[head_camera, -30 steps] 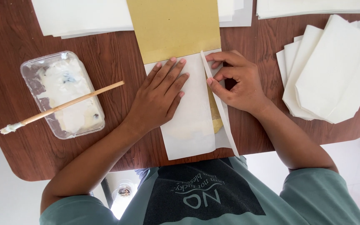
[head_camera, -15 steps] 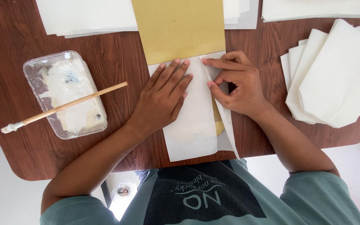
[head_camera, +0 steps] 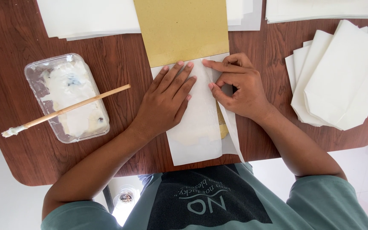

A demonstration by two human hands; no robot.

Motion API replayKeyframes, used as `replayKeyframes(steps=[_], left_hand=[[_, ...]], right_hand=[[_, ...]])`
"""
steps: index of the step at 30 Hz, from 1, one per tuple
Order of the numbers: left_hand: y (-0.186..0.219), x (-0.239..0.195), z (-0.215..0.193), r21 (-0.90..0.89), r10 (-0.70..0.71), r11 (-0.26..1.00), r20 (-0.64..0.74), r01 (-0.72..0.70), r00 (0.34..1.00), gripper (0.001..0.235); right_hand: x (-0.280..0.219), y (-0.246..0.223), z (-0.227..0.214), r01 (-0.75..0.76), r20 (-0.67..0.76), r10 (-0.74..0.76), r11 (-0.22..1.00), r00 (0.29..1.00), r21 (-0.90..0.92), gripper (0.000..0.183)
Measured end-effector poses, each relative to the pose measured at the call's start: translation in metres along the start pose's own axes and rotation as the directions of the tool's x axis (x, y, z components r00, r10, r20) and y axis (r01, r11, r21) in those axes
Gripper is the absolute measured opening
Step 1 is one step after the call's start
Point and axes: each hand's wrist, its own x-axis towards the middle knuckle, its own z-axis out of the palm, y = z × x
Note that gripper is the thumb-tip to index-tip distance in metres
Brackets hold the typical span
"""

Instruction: A person is seen applying glue to paper sheets using a brush and then folding the sheets to assemble paper bags on a wooden table.

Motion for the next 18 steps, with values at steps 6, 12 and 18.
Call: replayKeyframes(steps=[6,12,18], left_hand=[[-0.0001,-0.0005,-0.0001,-0.005,0.001,1.0,-0.001,-0.001,1.0,0.04],[-0.0005,-0.001,0.002,0.002,0.001,1.0,-0.007,-0.001,1.0,0.04],[-0.0009,-0.0022,0.0033,0.045,0.022,0.999,-0.032,-0.021,0.999,0.04]], right_hand=[[0.0017,-0.0025,-0.0007,0.009,0.022,-0.008,1.0,1.0,-0.012,0.027],[0.002,-0.0029,-0.0015,0.018,0.024,-0.018,1.0,1.0,-0.019,0.026],[0.0014,-0.0029,-0.0025,0.042,0.019,-0.043,0.998,0.999,0.037,0.03]])
